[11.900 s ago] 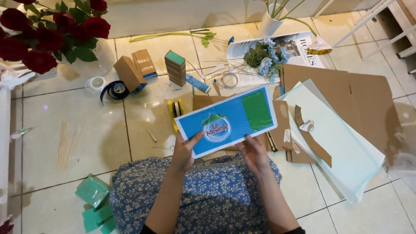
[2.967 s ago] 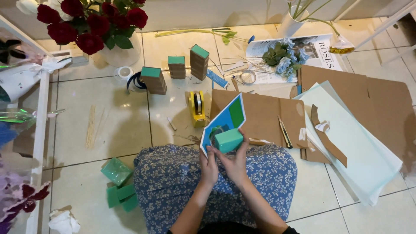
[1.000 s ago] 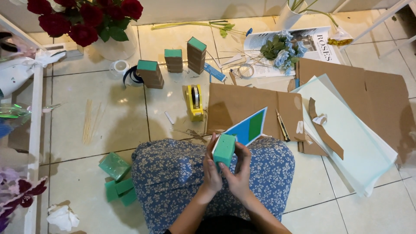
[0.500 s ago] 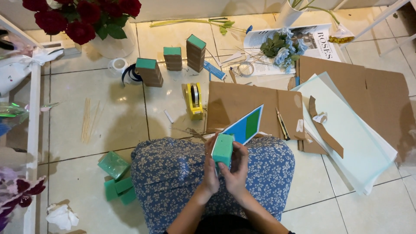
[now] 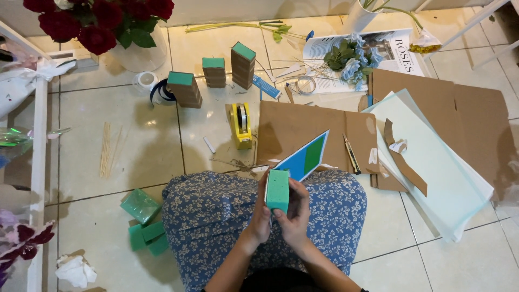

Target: The person assembles small cardboard boxes by folding printed paper templates around green foam inserts. They use a utility knife to trim excess material and a tape dispenser to secure the box flaps. The person handles multiple boxes one at a time, folding and taping each before setting it aside.

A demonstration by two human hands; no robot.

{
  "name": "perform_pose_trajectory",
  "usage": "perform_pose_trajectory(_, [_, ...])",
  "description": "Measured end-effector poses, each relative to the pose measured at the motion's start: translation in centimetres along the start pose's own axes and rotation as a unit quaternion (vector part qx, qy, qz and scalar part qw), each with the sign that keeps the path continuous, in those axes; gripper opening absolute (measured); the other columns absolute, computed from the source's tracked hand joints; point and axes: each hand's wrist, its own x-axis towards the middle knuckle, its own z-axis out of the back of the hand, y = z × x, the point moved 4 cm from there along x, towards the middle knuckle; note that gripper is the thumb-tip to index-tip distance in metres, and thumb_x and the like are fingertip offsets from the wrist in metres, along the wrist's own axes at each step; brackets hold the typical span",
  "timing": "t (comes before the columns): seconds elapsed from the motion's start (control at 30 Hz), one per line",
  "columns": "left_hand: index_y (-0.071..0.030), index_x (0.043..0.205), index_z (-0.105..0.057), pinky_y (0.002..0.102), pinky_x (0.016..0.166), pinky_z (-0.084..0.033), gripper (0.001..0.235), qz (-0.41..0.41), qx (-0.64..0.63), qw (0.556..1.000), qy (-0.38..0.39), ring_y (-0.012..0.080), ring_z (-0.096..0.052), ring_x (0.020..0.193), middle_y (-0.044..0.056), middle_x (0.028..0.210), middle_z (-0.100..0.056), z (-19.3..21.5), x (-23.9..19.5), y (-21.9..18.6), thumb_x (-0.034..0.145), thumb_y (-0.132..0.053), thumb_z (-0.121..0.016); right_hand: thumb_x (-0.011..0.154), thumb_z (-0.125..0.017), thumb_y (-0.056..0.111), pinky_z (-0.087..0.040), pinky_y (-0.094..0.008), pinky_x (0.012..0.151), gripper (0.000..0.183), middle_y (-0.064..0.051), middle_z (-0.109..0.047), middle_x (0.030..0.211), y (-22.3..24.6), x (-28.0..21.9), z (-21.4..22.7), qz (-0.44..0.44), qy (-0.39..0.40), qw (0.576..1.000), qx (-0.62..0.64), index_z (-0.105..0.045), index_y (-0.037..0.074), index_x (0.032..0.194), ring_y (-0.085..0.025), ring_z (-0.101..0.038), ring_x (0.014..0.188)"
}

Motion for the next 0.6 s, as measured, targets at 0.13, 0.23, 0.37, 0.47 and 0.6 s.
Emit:
perform_pose_trajectory(0.13, [-0.012,0.162,-0.012,0.051,0.122,-0.034,0.086,-0.018,-0.011,1.000,0.004,0.0329,-0.036,0.149,0.018,0.162,-0.029,0.2,0.0,-0.1,0.106,-0.071,-0.039,0.093,-0.074,0.034,-0.050,-0.039,0.108,0.063,-0.014,-0.054,0.134,0.1,0.3,-0.1,-0.014,0.009,1.000,0.004,-0.045,0.006,0.142,-0.026,-0.055,0.126])
perform_pose_trajectory(0.23, [-0.011,0.161,-0.016,0.051,0.121,-0.034,0.088,-0.010,-0.031,0.999,-0.008,0.0321,-0.034,0.149,0.018,0.162,-0.028,0.6,-0.1,-0.3,0.104,-0.070,-0.047,0.092,-0.075,0.032,-0.049,-0.040,0.108,0.063,-0.014,-0.053,0.135,0.2,0.2,0.0,-0.006,0.018,1.000,0.009,-0.046,0.006,0.141,-0.026,-0.053,0.127])
perform_pose_trajectory(0.37, [-0.012,0.160,-0.016,0.052,0.123,-0.031,0.080,-0.004,-0.027,0.999,0.019,0.0309,-0.032,0.150,0.017,0.162,-0.027,0.8,0.1,-1.2,0.107,-0.065,-0.042,0.089,-0.076,0.021,-0.048,-0.042,0.111,0.059,-0.015,-0.051,0.137,0.0,0.1,0.1,-0.031,0.034,0.998,0.044,-0.046,0.007,0.138,-0.029,-0.052,0.129])
perform_pose_trajectory(0.47, [-0.012,0.160,-0.014,0.053,0.124,-0.030,0.079,-0.004,-0.027,0.999,0.031,0.0323,-0.031,0.150,0.018,0.162,-0.026,0.8,0.2,-1.3,0.107,-0.064,-0.042,0.090,-0.077,0.024,-0.048,-0.042,0.109,0.059,-0.015,-0.052,0.136,0.2,0.1,0.0,-0.028,0.026,0.998,0.041,-0.047,0.007,0.137,-0.028,-0.052,0.128])
perform_pose_trajectory(0.6, [-0.008,0.163,-0.011,0.050,0.127,-0.027,0.085,-0.002,-0.095,0.993,0.068,0.0313,-0.027,0.154,0.016,0.169,-0.017,0.7,0.4,-1.8,0.107,-0.056,-0.054,0.088,-0.079,0.027,-0.046,-0.046,0.112,0.059,-0.015,-0.053,0.136,0.3,-0.1,0.2,-0.018,0.026,0.998,0.047,-0.049,0.008,0.135,-0.030,-0.052,0.130])
